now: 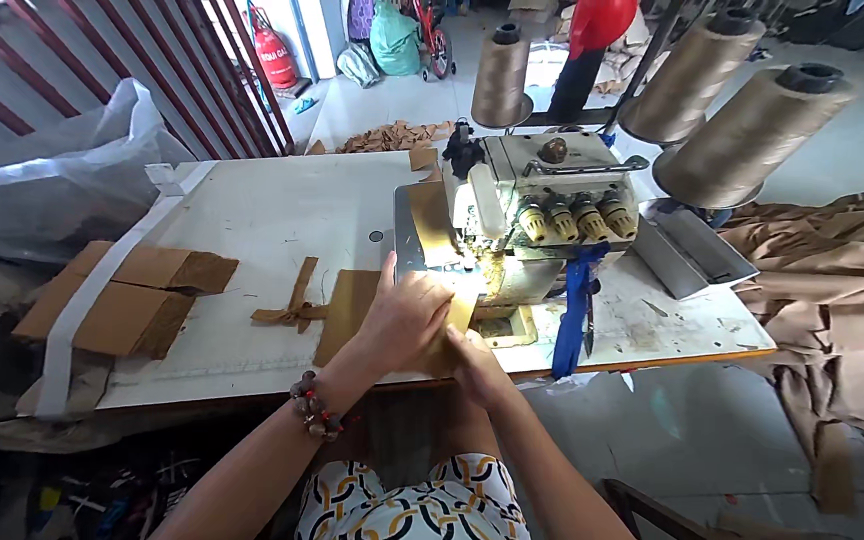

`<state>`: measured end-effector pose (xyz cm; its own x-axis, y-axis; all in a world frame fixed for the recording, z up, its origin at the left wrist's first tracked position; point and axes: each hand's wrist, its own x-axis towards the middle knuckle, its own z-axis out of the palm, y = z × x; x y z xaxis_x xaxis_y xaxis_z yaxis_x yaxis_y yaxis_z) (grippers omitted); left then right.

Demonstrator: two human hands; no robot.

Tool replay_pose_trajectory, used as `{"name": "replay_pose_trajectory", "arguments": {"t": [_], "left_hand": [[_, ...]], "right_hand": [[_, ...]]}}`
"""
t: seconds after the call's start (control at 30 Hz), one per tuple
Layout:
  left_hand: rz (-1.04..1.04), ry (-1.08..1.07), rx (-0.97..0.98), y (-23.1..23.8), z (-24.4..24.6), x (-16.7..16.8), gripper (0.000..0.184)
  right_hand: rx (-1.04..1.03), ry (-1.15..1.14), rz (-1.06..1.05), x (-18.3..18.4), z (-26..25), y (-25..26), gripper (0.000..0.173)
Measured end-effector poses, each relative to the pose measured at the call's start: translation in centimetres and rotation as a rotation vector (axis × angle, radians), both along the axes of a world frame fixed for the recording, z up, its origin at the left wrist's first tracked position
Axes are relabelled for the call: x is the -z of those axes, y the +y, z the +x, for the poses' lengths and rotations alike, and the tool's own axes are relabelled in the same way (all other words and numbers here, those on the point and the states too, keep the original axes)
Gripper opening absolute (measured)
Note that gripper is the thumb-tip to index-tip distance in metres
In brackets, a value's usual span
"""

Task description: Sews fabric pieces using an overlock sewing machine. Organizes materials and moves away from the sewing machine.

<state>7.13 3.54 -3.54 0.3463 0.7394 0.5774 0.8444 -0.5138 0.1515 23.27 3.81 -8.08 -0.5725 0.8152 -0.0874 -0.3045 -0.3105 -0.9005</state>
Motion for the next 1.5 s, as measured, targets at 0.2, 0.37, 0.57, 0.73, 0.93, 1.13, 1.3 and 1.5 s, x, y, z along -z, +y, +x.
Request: {"name": "replay_pose_trajectory", "arguments": {"t": [0.2, 0.37, 0.57, 0.73, 0.93, 1.13, 1.3, 1.5], "left_hand": [[-0.09, 0.072, -0.116, -0.3, 1.9, -0.9, 0.031], [-0.15, 0.097, -0.164, 0.5, 1.9, -1.8, 0.034], [-0.094, 0.096, -0.06, 0.3, 1.2, -2.1, 0.022], [-0.357, -0.003, -0.056, 2.6, -0.1, -4.4, 0.038], [-0.44, -0.095, -0.069, 4.7, -1.4, -5.4, 0.045], [-0.459, -0.187, -0.341, 1.0, -7.7, -1.2, 0.027], [-0.581, -0.004, -0.444, 0.8, -11.1, 4.4, 0.021], [-0.158, -0.177, -0.321, -0.2, -9.8, 4.1, 0.021]], "right_hand": [[0.025, -0.045, 0.001, -0.8, 1.4, 0.8, 0.023], [0.03, -0.052, 0.039, -1.4, 1.3, 1.8, 0.023], [-0.046, 0.083, 0.058, -1.3, 1.0, 2.9, 0.031], [-0.138, 0.092, 0.175, 0.3, 0.9, 3.3, 0.044], [-0.078, 0.122, 0.193, 2.2, 1.3, 2.9, 0.044], [0.017, 0.182, 0.182, 2.6, 0.9, 2.7, 0.062], [0.03, 0.161, 0.171, 2.4, 0.3, 2.7, 0.063], [0.008, -0.026, 0.296, 1.6, 0.3, 2.3, 0.042]]}}
